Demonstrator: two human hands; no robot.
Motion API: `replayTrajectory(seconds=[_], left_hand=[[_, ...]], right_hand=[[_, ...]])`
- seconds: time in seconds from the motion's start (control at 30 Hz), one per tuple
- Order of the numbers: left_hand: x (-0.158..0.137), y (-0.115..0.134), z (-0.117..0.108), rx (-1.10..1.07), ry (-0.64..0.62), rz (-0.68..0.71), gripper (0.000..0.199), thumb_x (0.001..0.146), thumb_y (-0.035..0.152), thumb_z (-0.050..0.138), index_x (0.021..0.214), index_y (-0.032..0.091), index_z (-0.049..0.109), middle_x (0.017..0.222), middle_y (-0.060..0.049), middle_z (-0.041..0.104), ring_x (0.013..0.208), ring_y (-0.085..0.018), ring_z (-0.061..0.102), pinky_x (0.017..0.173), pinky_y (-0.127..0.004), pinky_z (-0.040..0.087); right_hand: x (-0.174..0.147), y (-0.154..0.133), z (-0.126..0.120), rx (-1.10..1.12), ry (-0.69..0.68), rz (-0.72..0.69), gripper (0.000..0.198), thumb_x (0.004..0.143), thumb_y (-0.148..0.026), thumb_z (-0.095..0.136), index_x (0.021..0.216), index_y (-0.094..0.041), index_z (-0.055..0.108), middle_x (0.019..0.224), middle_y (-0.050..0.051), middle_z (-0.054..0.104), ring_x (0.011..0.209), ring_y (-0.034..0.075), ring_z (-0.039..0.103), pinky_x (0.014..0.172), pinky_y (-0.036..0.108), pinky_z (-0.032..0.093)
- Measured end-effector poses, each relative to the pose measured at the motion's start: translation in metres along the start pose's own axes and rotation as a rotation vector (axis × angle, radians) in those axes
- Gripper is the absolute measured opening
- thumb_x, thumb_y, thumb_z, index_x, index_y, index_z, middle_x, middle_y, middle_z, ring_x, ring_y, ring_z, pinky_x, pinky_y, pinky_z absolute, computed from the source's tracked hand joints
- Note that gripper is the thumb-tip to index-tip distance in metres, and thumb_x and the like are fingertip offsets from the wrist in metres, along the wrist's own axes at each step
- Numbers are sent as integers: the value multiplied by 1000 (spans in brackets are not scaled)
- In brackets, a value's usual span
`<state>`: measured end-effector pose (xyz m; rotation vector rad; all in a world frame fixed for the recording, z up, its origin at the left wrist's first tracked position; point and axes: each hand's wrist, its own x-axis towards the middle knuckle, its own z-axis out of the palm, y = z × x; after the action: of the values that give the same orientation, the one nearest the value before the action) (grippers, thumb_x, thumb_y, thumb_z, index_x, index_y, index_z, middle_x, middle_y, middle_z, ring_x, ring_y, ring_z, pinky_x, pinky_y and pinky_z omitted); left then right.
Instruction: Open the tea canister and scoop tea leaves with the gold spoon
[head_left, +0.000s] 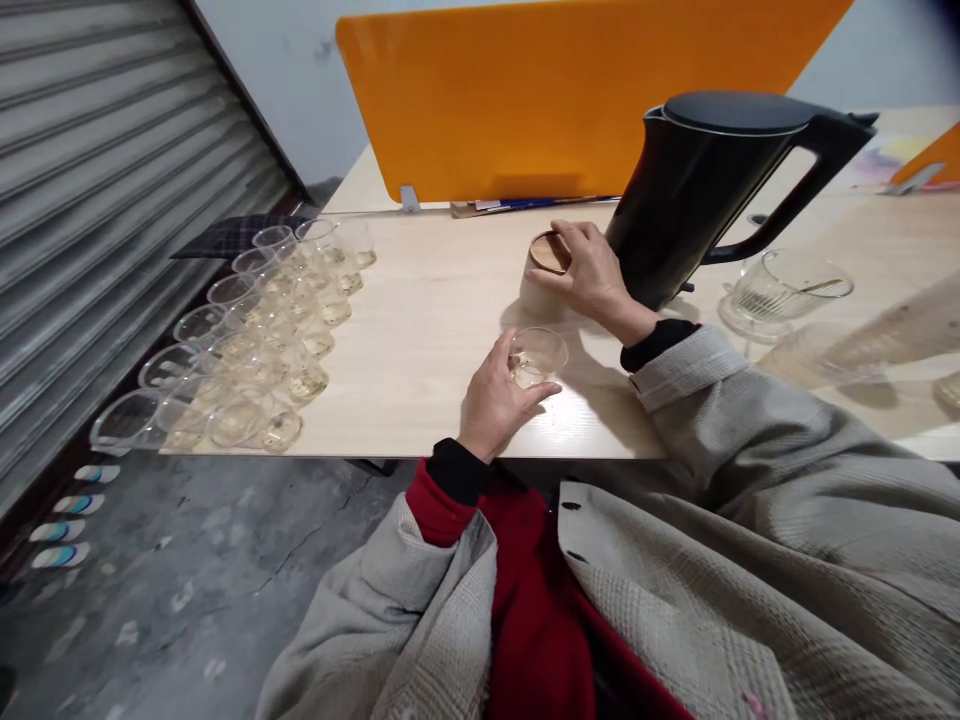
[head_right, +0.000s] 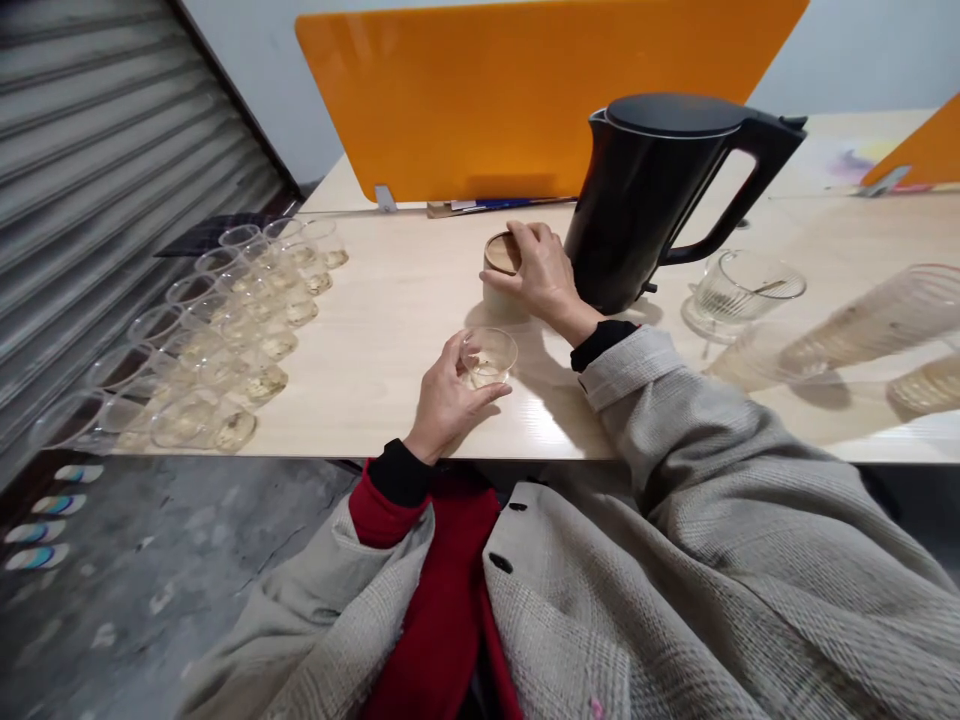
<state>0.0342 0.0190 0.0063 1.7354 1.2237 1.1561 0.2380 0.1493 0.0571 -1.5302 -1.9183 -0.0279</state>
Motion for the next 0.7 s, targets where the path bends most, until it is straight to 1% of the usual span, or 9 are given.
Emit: replayTrajectory(seconds=[0.17,0.27,0.37,0.43,0.47,0.5,0.57,0.6,0.7], left_hand=[[0,-9,-1,-36,30,5,108,62,31,102,154,27,48,139,-14,71,119,-33,72,109,-56,57],[-8,-13,-8,-22,92,75,108,66,38,101,158,27,44,146,-16,66,128,-33,68,110,-55,56],[-27,-5,-16,104,253,227,88,82,46,90,155,28,45,147,-16,64,130,-31,66,104,-51,59],[-45,6,-15,202,353,359,67,92,41,81,150,26,50,140,-15,67,124,-28,68,99,-47,61],[-53,11,-12,226,343,451,60,94,37,78,148,25,53,135,-14,69,122,-28,69,98,-46,62],[-59,17,-7,215,290,563,56,96,33,76,147,25,53,131,-13,70,121,-27,69,98,-44,63],[-68,24,7,148,126,672,56,98,30,73,150,25,52,132,-13,70,125,-27,68,103,-45,62],[-69,25,16,121,45,657,61,98,33,73,153,25,49,137,-15,68,129,-29,66,107,-47,61],[-63,25,42,85,-90,447,88,93,47,79,164,24,32,155,-21,55,145,-36,55,113,-57,57]], right_hand=[[-28,-3,-25,-18,26,-8,80,87,-55,74,156,-20,52,145,20,56,135,43,54,114,62,47],[-47,-3,-44,-31,48,-7,80,87,-54,75,156,-20,52,146,20,56,137,43,54,114,63,47],[-70,-5,-64,-39,53,-12,78,87,-54,75,155,-21,53,144,20,57,136,43,55,114,62,48],[-88,-7,-77,-34,37,-21,76,88,-56,75,153,-22,55,142,19,59,134,42,57,113,62,49],[-97,-9,-83,-30,26,-24,74,88,-56,75,151,-22,57,141,19,60,132,41,58,112,62,50],[-106,-11,-89,-26,14,-25,73,88,-56,74,150,-22,58,140,19,61,131,41,60,111,61,51],[-124,-15,-96,-19,-12,-23,72,89,-56,74,149,-21,59,139,20,62,129,40,62,110,60,53],[-132,-17,-99,-17,-22,-19,71,89,-56,74,149,-20,59,139,20,62,129,40,62,109,59,53],[-152,-23,-101,-8,-42,3,72,89,-56,74,150,-21,58,141,19,61,129,39,62,105,58,57]])
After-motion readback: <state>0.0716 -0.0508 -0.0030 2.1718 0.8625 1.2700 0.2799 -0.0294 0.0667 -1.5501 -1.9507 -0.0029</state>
